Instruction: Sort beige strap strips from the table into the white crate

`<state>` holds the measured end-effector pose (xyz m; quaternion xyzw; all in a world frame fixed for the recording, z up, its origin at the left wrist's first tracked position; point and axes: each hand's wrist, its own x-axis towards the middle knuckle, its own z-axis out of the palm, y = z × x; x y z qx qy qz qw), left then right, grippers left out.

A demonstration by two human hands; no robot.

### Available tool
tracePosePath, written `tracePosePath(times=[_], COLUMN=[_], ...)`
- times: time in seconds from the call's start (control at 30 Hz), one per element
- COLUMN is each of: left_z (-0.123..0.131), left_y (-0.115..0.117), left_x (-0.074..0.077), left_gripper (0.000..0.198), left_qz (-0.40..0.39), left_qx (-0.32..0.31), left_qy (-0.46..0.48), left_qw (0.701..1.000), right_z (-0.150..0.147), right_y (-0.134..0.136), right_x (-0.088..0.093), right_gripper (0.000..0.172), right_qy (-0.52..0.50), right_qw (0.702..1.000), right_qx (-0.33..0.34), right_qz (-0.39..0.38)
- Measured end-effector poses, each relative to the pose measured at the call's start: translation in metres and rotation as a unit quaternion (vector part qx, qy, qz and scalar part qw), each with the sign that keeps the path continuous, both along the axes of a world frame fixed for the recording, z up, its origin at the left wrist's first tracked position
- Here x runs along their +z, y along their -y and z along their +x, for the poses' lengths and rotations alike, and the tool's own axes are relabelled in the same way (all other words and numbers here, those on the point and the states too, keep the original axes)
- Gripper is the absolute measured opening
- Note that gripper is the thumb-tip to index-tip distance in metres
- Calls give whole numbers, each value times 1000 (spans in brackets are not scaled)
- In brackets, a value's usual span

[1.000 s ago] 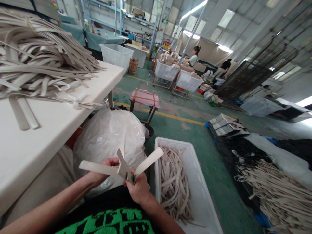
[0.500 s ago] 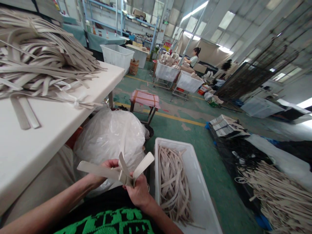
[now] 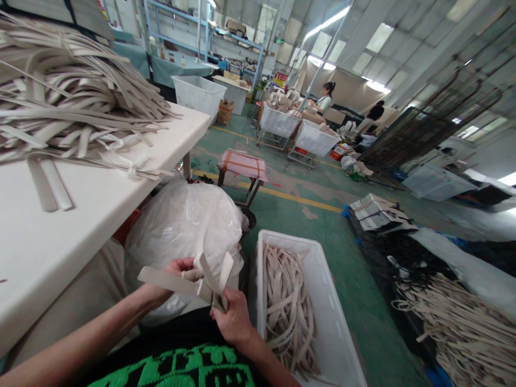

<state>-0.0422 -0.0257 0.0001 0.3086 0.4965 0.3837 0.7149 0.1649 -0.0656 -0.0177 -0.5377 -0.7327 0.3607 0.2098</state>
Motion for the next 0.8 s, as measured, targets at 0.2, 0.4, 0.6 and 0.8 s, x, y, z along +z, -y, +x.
tracePosePath(times=[0.2, 0.4, 0.6, 0.8], left_z=[10, 19, 20, 40], left_y=[-1, 6, -3, 26], left_x=[-16, -6, 7, -10], left_gripper=[29, 28, 28, 25], left_qz=[0, -5, -17, -112], left_qx=[-8, -17, -30, -7], left_qy=[-32, 19, 9, 64], left_qw=[999, 1000, 999, 992], right_z=[7, 4, 14, 35], right_y=[10, 9, 13, 23], right_x=[-4, -3, -2, 9], right_gripper=[12, 13, 12, 9], right_qy=[55, 14, -19, 56], right_qw=[998, 999, 999, 997], right_qx=[16, -52, -34, -16], right_qz=[30, -3, 10, -42])
